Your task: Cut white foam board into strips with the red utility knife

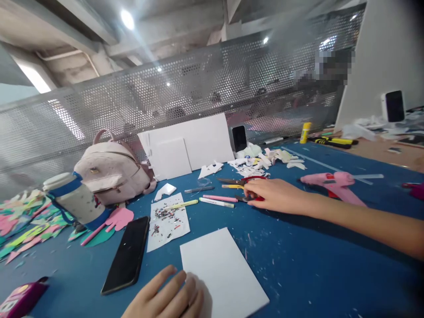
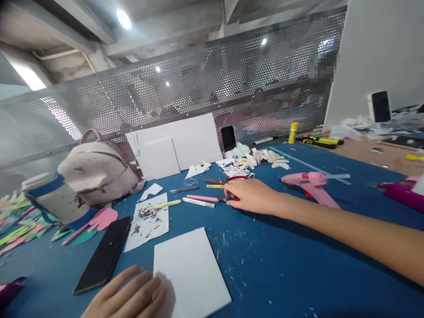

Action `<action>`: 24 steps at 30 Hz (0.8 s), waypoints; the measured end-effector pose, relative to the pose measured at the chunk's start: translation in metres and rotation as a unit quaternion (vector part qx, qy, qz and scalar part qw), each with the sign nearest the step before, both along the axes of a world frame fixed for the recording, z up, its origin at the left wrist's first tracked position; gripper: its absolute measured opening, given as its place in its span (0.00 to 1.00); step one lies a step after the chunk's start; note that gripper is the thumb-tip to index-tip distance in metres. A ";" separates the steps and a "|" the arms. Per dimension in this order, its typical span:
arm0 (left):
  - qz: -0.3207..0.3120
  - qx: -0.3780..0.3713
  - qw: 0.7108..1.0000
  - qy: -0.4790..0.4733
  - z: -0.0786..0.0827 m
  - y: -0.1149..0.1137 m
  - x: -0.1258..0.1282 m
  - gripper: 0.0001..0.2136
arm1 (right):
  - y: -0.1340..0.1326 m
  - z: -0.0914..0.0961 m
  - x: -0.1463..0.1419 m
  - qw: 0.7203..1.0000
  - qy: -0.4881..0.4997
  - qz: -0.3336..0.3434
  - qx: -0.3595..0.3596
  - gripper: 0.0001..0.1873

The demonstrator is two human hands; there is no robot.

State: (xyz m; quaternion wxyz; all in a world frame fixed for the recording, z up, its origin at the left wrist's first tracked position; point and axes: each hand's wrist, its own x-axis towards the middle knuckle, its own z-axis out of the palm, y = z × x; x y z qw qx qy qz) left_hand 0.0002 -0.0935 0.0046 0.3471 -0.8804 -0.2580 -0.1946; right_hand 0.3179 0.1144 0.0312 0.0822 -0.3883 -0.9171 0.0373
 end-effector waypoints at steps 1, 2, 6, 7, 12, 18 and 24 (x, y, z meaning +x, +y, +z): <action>0.005 -0.019 1.000 0.014 0.004 0.001 0.001 0.20 | -0.004 -0.007 0.007 1.000 -0.008 -0.007 0.027 0.10; 0.012 -0.046 0.998 0.038 0.008 0.002 0.001 0.19 | -0.006 -0.014 0.014 0.999 -0.014 -0.013 0.043 0.12; 0.004 -0.097 0.993 0.066 0.019 0.007 0.003 0.20 | -0.012 -0.030 0.036 0.998 -0.030 -0.013 0.048 0.09; 0.005 -0.115 0.991 0.073 0.018 0.008 0.003 0.20 | -0.013 -0.031 0.040 0.998 -0.026 -0.016 0.047 0.09; 0.041 -0.252 0.966 0.048 0.008 0.014 -0.003 0.29 | -0.023 -0.024 0.048 0.998 0.025 -0.040 0.037 0.15; 0.282 -0.150 0.946 -0.059 -0.009 0.020 -0.042 0.30 | -0.030 -0.032 0.051 0.999 0.036 -0.016 0.000 0.15; 0.386 -0.181 0.899 -0.101 -0.032 0.022 -0.072 0.30 | -0.028 -0.033 0.042 1.000 0.018 -0.016 -0.001 0.12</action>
